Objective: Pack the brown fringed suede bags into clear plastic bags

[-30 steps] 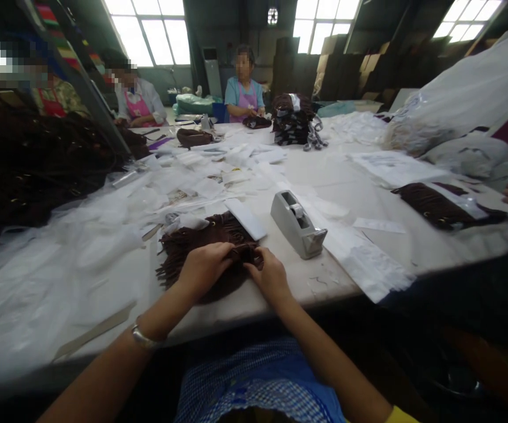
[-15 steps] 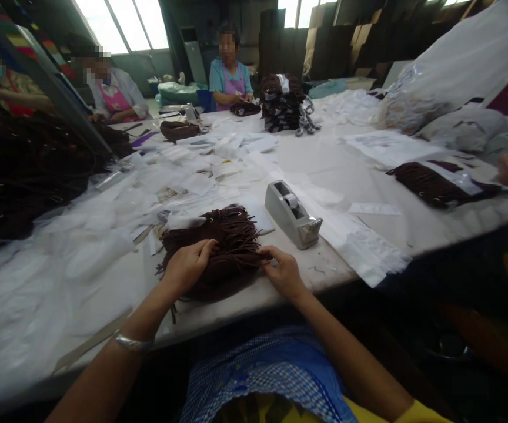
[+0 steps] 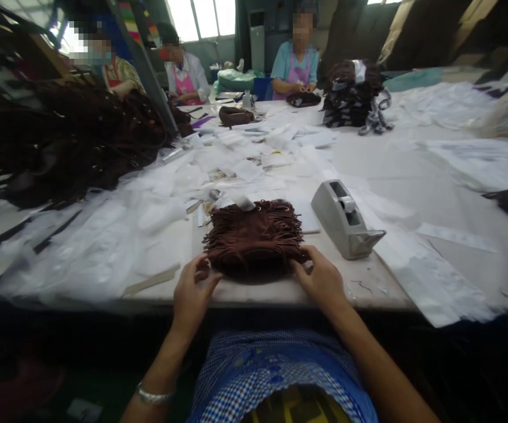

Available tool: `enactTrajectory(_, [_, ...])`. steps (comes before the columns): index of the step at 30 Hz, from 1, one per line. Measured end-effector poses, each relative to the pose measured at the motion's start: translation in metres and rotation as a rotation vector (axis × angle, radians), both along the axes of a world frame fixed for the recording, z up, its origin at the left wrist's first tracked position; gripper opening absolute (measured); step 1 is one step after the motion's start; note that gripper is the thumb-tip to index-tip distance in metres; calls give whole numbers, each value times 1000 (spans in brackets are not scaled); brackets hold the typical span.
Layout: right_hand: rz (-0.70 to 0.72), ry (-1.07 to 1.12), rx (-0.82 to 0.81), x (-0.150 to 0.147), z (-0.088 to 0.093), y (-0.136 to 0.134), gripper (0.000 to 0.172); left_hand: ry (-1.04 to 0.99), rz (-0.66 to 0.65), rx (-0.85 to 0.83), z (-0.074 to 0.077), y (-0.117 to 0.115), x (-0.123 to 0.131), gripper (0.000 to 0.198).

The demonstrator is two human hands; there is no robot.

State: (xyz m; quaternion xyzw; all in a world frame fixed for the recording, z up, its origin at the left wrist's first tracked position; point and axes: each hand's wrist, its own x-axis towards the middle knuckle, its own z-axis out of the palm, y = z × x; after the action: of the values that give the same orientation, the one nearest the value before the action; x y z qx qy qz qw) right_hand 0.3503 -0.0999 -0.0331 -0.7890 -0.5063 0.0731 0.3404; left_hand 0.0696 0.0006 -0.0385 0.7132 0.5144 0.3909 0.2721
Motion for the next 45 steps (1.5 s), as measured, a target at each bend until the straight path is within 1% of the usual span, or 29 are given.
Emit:
enactTrajectory(1, [-10,-36,-18,-1,3,2,25,-35,-7,-38,-4,0,4,56])
enactTrajectory(3, [-8,-83,-16,-3,6,8,22,-116,10,-71,-7,7,16,55])
enactTrajectory(5, [23,-78,22,-3,5,13,17,-182,56,-96,-7,18,27,48])
enactTrajectory(7, [50,-35,68,-1,2,17,13,-251,82,-140,-5,28,32,36])
enactTrajectory(10, [78,44,104,5,-3,18,8,-307,19,-207,-7,37,27,20])
enactTrajectory(13, [111,86,121,9,-6,17,6,-199,-23,-181,-10,38,16,11])
enactTrajectory(15, [119,81,119,10,-7,17,7,-128,-29,-139,-12,37,11,12])
enactTrajectory(16, [120,73,115,10,-8,17,8,-104,-33,-116,-12,37,10,16])
enactTrajectory(19, [122,42,124,8,-9,17,9,-28,-41,-16,-11,33,13,36])
enactTrajectory(21, [139,38,164,8,-10,18,21,-18,-22,22,-13,30,18,41])
enactTrajectory(23, [178,31,210,9,-10,19,33,-99,19,-25,-15,29,20,40])
enactTrajectory(24, [196,28,225,10,-10,19,35,-158,36,-77,-16,29,21,40])
enactTrajectory(27, [210,44,234,13,-10,19,28,-273,31,-231,-17,33,17,30])
enactTrajectory(29, [197,78,228,13,-11,17,24,-260,-6,-263,-14,36,12,20])
enactTrajectory(30, [193,89,224,13,-11,16,23,-226,-17,-252,-13,37,9,16])
enactTrajectory(32, [177,79,206,12,-11,12,24,-99,0,-171,-10,36,6,11])
enactTrajectory(34, [142,21,171,11,-12,10,26,61,27,-57,-7,33,4,8])
enactTrajectory(35, [126,-14,145,12,-12,10,27,132,18,-9,-6,32,4,8])
enactTrajectory(36, [120,-46,115,13,-12,9,29,190,-10,22,-5,32,3,8])
enactTrajectory(38, [150,-93,53,16,-12,9,31,273,-116,20,-2,35,-4,12])
enactTrajectory(41, [220,-121,-18,21,-4,5,35,351,-313,-79,9,38,-25,29])
enactTrajectory(42, [228,-118,-26,21,0,2,36,363,-347,-102,15,35,-31,35])
enactTrajectory(43, [220,-113,-15,20,6,-2,38,367,-340,-104,22,30,-36,38])
enactTrajectory(44, [197,-111,21,17,13,-7,39,362,-291,-77,30,23,-37,39])
enactTrajectory(45, [168,-112,78,12,20,-12,39,349,-196,-16,38,13,-33,36])
